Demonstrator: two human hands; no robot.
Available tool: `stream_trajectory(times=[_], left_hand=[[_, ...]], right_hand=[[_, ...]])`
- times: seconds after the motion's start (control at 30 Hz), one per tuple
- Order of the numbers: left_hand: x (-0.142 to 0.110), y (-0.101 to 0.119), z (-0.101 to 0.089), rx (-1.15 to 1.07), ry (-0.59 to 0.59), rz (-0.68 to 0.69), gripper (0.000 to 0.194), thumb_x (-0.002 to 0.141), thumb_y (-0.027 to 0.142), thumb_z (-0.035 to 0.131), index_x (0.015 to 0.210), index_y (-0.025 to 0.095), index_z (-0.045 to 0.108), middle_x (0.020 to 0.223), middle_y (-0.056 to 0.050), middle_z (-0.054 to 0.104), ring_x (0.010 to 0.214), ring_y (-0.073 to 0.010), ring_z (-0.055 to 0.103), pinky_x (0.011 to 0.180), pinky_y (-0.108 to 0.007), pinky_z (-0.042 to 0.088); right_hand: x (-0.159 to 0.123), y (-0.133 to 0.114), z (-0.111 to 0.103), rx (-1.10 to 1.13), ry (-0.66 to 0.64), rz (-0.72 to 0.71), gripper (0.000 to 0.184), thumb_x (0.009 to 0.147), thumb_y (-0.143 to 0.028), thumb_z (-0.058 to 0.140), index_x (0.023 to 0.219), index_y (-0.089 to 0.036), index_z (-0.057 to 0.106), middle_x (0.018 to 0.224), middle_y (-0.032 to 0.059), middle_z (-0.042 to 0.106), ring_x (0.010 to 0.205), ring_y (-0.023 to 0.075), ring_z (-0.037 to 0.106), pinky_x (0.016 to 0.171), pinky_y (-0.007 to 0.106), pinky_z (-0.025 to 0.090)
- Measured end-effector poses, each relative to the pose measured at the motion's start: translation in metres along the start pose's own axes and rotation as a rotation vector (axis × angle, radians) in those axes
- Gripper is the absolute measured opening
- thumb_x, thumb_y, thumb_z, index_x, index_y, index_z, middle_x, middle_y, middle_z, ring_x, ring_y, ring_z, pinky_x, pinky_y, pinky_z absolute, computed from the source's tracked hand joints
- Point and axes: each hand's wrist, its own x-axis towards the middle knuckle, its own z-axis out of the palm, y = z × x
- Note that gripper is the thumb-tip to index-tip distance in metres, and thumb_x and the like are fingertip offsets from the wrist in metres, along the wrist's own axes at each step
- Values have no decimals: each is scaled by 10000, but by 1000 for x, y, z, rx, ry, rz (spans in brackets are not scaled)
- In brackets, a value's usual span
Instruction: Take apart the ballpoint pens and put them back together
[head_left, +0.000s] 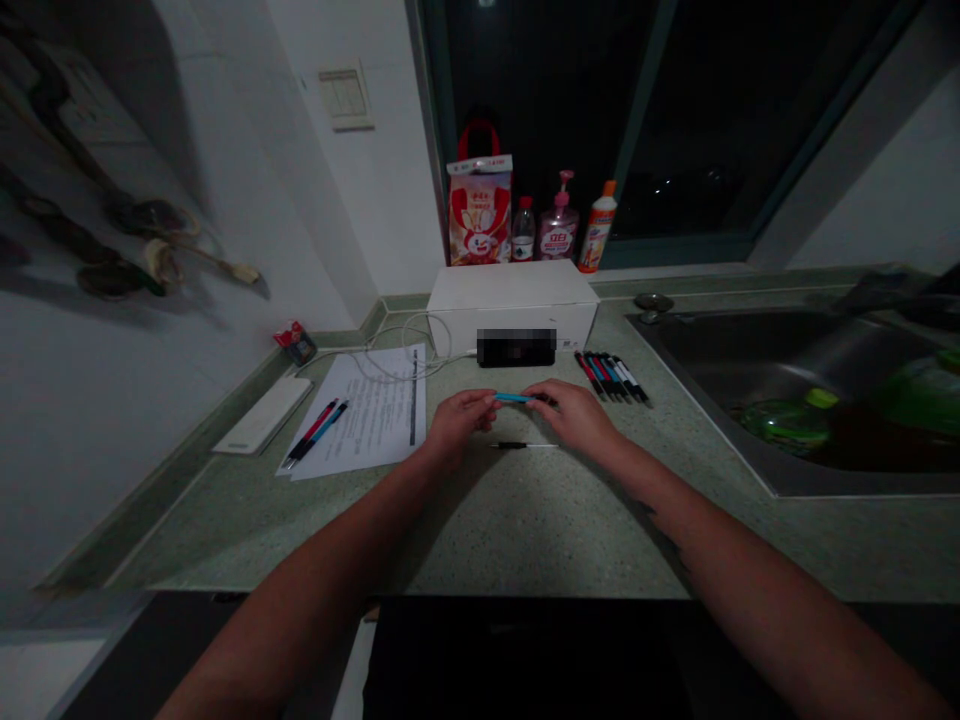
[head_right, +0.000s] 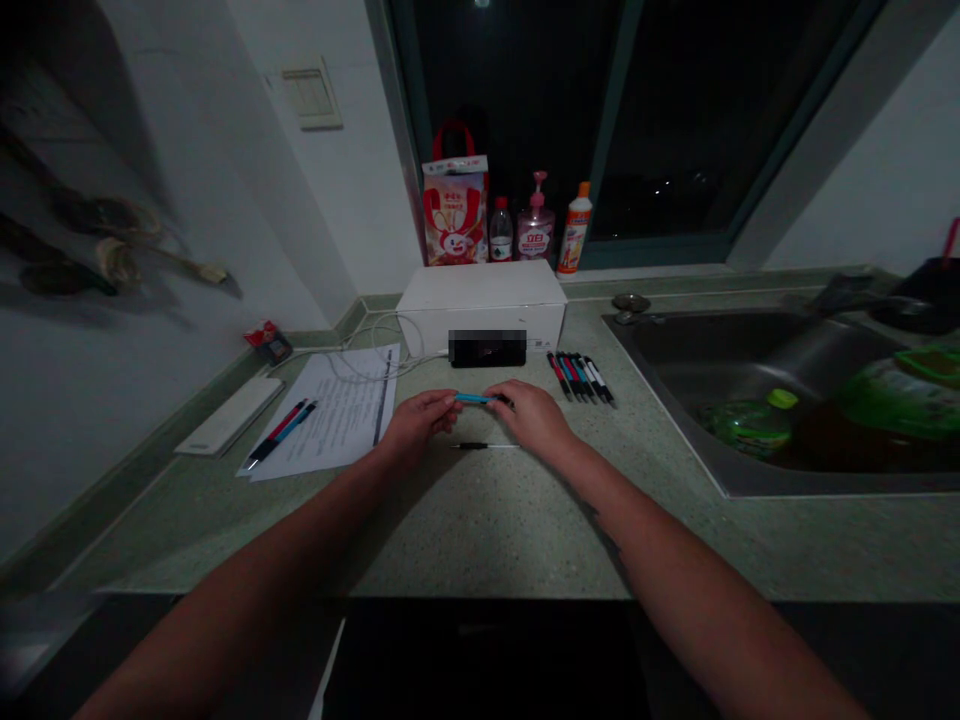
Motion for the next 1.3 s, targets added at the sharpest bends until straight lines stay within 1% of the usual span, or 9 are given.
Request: stream_trajectory(times=[0.1, 0.23, 0.3, 0.4, 0.5, 0.6, 1.03, 1.13, 1.3], left_hand=[[3, -2, -2, 75, 33, 34, 403, 722, 416, 809, 992, 129, 728, 908, -100, 751, 738, -158, 648, 667, -288, 517], [1, -3, -2, 486, -1, 189, 147, 820, 257, 720, 926, 159, 750, 890, -71, 741, 805, -177, 667, 771, -311, 529], [-1, -3, -1, 735, -59, 306, 105, 847, 205, 690, 916, 175, 764, 931, -70, 739, 858, -185, 669, 842, -325, 523], [-3, -4, 2, 1032, -164, 450, 129, 877, 188, 666, 943, 193, 778, 959, -72, 740, 939, -217, 658, 917, -363, 507], [-1, -5, 3, 1195, -205, 516, 154, 897, 203, 655, 981, 203, 784, 969, -80, 743, 1001, -249, 644, 954, -395, 492], [1, -6, 3, 1251, -192, 520, 168, 906, 230, 657, 1011, 202, 785, 986, -86, 738, 1008, -253, 637, 947, -395, 494], [-3, -4, -1, 1224, -185, 570, 153, 903, 258, 681, 1011, 189, 765, 982, -74, 736, 993, -237, 635, 944, -396, 480], [-12, 3, 1, 1225, -267, 636, 145, 894, 315, 693, 960, 203, 759, 949, -63, 722, 945, -226, 631, 910, -395, 482], [-27, 12, 6, 1316, -430, 711, 118, 863, 278, 698, 941, 202, 746, 929, -68, 695, 939, -241, 611, 859, -396, 476]], right_hand=[[4, 5, 6, 362, 70, 203, 135, 899, -320, 655, 979, -213, 676, 918, 73, 775, 857, 226, 729, 814, 387, 550], [10, 12, 6, 768, 100, 389, 268, 864, -453, 693, 950, -220, 592, 913, 84, 782, 814, 228, 745, 735, 373, 575], [10, 16, 3, 649, 135, 381, 243, 860, -428, 700, 940, -220, 603, 886, 71, 776, 802, 222, 738, 758, 375, 569], [7, 19, -1, 134, 122, 257, 112, 875, -296, 672, 950, -213, 676, 916, 65, 761, 867, 223, 714, 841, 374, 535], [3, 18, -2, -254, 10, 148, 119, 900, -231, 633, 959, -206, 733, 1001, 87, 736, 969, 240, 679, 883, 361, 507], [2, 17, -1, -390, -65, 125, 138, 908, -218, 631, 948, -199, 762, 1007, 96, 718, 991, 246, 663, 884, 347, 501], [1, 13, -6, -398, -64, 51, 202, 901, -211, 648, 1072, -189, 752, 1087, 121, 712, 1072, 272, 637, 973, 399, 477], [1, 6, -10, -329, -82, 8, 141, 914, -229, 631, 977, -198, 754, 1006, 98, 713, 999, 248, 642, 904, 370, 483], [-2, -10, -11, -215, -286, -84, 111, 904, -240, 654, 832, -191, 723, 830, 43, 682, 817, 188, 624, 747, 300, 443]])
